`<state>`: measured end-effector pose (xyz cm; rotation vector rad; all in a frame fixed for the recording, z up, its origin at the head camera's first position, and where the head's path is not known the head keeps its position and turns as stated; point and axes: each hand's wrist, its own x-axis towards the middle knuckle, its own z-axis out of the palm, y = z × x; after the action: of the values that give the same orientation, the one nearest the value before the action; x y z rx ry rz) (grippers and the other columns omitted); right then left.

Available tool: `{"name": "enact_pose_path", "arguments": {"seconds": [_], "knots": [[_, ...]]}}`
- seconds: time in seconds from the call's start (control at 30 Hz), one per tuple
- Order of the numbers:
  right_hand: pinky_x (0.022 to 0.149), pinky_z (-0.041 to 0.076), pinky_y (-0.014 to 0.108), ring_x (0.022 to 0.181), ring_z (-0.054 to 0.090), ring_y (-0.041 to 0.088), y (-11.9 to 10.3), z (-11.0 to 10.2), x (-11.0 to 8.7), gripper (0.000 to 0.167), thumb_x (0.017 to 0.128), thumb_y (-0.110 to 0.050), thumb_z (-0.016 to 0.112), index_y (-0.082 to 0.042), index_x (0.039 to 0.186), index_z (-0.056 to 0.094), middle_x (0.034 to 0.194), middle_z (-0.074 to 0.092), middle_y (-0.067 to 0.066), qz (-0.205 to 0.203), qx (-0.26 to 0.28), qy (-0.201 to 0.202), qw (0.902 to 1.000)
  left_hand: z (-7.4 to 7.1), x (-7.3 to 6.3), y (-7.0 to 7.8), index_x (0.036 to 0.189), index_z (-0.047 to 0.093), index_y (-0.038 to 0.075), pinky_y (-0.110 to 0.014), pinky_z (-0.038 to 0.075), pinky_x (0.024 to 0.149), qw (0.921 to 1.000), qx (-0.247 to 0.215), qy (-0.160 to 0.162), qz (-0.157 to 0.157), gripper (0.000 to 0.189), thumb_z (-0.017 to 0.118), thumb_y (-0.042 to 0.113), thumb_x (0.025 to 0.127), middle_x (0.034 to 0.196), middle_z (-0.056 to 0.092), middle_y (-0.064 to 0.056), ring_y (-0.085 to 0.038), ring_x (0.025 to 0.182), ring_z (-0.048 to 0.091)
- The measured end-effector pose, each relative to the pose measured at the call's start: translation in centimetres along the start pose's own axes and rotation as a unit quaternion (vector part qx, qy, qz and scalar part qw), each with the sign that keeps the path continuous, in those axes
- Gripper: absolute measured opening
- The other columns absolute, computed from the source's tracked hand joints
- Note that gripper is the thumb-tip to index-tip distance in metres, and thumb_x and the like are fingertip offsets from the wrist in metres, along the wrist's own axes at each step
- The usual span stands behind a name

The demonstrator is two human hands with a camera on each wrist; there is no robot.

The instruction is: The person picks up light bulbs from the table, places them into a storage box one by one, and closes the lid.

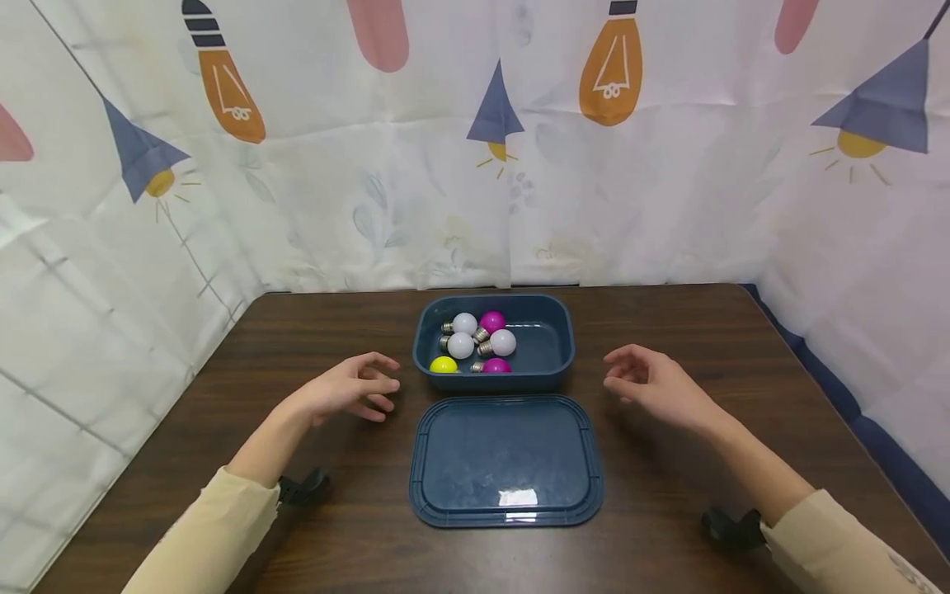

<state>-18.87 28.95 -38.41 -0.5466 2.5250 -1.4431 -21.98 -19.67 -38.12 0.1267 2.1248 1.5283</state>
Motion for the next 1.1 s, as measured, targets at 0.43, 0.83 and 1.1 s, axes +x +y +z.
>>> {"name": "enact_pose_path", "arguments": {"seconds": [0.43,0.83,1.1], "knots": [[0.078,0.062,0.035,0.095,0.068,0.028,1.5,1.4,-0.4,0.043,0.104,-0.015,0.063,0.012,0.136,0.051,0.113,0.065,0.018,0.048,0.041,-0.069,0.9956,0.8,-1.6,-0.2,0.143,0.045,-0.009,-0.046,0.062,0.082,0.9989,-0.009,-0.045,-0.007,0.052,0.065,0.019,0.103,0.124,0.06,-0.027,-0.036,0.1,0.069],[0.069,0.063,0.04,0.079,0.068,0.031,1.6,1.7,-0.4,0.033,0.103,-0.018,0.065,0.011,0.121,0.066,0.094,0.07,0.014,0.09,0.041,-0.144,0.9847,2.7,-2.5,-0.1,0.136,0.053,-0.011,-0.042,0.064,0.074,0.9964,0.029,-0.079,-0.011,0.045,0.063,0.019,0.104,0.113,0.067,-0.019,-0.031,0.088,0.071],[0.072,0.063,0.038,0.082,0.069,0.029,1.2,1.9,-0.2,0.037,0.1,-0.014,0.069,0.013,0.124,0.065,0.096,0.073,0.013,0.08,0.045,-0.17,0.9812,3.6,-2.8,-0.2,0.128,0.062,-0.008,-0.038,0.064,0.067,0.995,0.066,-0.073,-0.019,0.037,0.066,0.02,0.103,0.107,0.068,-0.015,-0.028,0.086,0.071]]}}
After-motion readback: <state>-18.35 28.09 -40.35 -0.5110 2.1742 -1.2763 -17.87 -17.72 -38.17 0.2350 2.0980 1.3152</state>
